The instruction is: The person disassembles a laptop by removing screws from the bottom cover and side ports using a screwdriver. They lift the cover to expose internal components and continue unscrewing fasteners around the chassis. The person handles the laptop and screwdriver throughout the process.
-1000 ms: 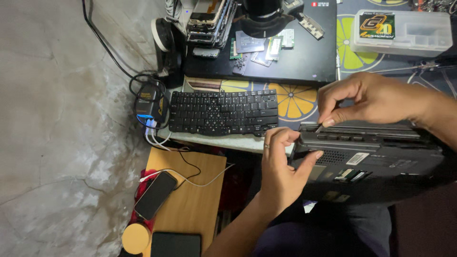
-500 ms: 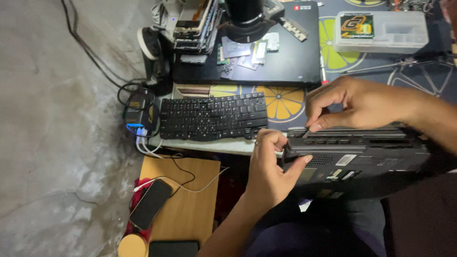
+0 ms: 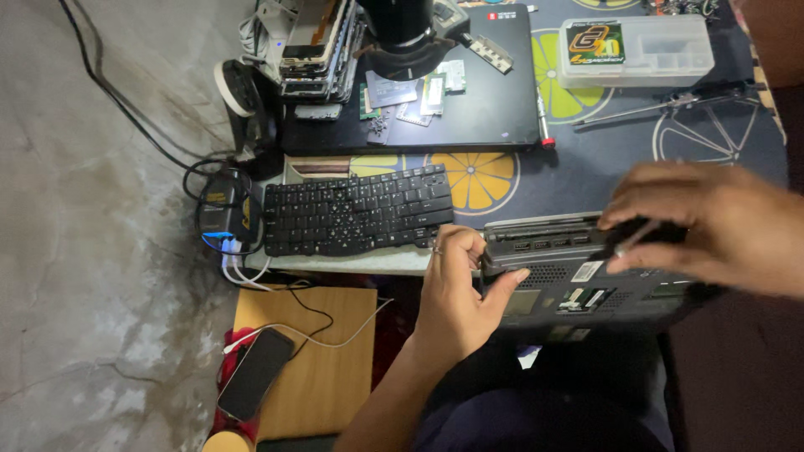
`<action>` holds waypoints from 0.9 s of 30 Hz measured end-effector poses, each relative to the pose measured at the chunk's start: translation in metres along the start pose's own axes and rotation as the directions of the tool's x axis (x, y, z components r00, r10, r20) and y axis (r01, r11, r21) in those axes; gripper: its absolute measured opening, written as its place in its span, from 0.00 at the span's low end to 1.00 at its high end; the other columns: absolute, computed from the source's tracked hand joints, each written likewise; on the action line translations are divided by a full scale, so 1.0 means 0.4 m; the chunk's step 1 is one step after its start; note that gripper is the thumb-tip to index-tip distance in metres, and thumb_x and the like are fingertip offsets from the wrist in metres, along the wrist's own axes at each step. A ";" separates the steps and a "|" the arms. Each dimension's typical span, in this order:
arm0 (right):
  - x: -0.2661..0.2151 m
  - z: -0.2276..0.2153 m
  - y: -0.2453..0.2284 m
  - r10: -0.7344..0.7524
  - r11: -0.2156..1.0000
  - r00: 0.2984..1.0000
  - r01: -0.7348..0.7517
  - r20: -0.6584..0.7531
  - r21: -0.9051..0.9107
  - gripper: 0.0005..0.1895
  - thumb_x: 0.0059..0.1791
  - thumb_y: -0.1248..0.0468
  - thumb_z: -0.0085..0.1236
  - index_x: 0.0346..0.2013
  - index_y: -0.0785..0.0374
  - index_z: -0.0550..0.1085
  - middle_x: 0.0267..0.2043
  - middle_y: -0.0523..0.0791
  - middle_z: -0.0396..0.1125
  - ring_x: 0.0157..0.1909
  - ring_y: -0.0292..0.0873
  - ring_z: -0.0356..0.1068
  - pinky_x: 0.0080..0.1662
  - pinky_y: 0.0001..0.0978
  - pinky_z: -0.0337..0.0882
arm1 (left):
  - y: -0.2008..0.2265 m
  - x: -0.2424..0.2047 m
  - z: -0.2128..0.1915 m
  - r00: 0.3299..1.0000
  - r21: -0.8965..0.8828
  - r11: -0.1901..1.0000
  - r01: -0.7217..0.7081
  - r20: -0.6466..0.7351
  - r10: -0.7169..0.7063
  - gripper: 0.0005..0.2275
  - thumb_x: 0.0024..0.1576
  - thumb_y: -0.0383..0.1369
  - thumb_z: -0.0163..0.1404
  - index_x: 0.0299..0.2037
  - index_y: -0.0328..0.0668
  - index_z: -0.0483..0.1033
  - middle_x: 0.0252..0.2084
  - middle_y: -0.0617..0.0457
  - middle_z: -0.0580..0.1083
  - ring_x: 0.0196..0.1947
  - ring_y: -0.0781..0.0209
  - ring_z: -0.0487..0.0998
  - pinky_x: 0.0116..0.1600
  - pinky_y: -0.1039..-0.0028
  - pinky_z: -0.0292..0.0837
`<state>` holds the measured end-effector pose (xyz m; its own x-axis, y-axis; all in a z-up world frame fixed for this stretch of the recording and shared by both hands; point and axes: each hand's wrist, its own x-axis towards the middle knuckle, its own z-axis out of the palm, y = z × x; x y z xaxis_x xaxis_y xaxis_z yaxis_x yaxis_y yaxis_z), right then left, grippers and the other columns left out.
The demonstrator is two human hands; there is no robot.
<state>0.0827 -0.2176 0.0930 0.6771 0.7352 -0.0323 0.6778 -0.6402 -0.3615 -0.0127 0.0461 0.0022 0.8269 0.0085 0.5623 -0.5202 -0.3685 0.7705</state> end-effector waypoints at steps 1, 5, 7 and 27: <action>-0.025 0.015 -0.014 -0.046 0.999 0.996 0.044 -0.083 -0.021 0.28 0.36 0.44 0.66 0.44 0.58 0.77 0.43 0.42 0.72 0.45 0.40 0.77 0.44 0.31 0.73 | 0.000 -0.001 0.003 1.000 0.000 1.000 -0.012 0.003 0.012 0.23 0.52 0.27 0.67 0.49 0.33 0.62 0.44 0.44 0.66 0.40 0.53 0.69 0.45 0.66 0.70; -0.073 0.066 -0.082 -0.099 0.926 0.956 -0.014 -0.278 -0.377 0.29 0.35 0.53 0.68 0.45 0.66 0.74 0.44 0.48 0.69 0.46 0.49 0.72 0.47 0.42 0.72 | 0.004 -0.001 0.014 0.999 0.021 0.999 -0.037 -0.030 0.038 0.24 0.52 0.27 0.67 0.50 0.34 0.62 0.44 0.45 0.66 0.41 0.53 0.69 0.48 0.65 0.70; -0.061 0.084 -0.115 0.034 0.920 0.955 -0.145 -0.295 -0.363 0.30 0.36 0.50 0.71 0.44 0.66 0.74 0.43 0.49 0.68 0.43 0.47 0.70 0.44 0.41 0.71 | 0.011 -0.005 0.008 0.999 0.022 0.999 -0.043 -0.033 0.043 0.24 0.52 0.26 0.67 0.51 0.34 0.61 0.45 0.45 0.66 0.41 0.53 0.69 0.48 0.65 0.70; -0.044 0.070 -0.185 0.041 0.833 0.892 -0.280 -0.451 -0.478 0.29 0.33 0.48 0.74 0.36 0.65 0.76 0.35 0.45 0.69 0.35 0.46 0.71 0.40 0.38 0.70 | 0.010 0.038 -0.046 0.989 -0.131 0.982 0.139 0.058 -0.133 0.18 0.51 0.38 0.65 0.40 0.35 0.71 0.38 0.50 0.72 0.39 0.61 0.77 0.47 0.73 0.74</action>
<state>0.0124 -0.1769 0.0944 0.7607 0.5286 0.3766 0.5117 -0.8454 0.1530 -0.0062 0.0617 0.0192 0.8996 0.0035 0.4367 -0.4233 -0.2388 0.8739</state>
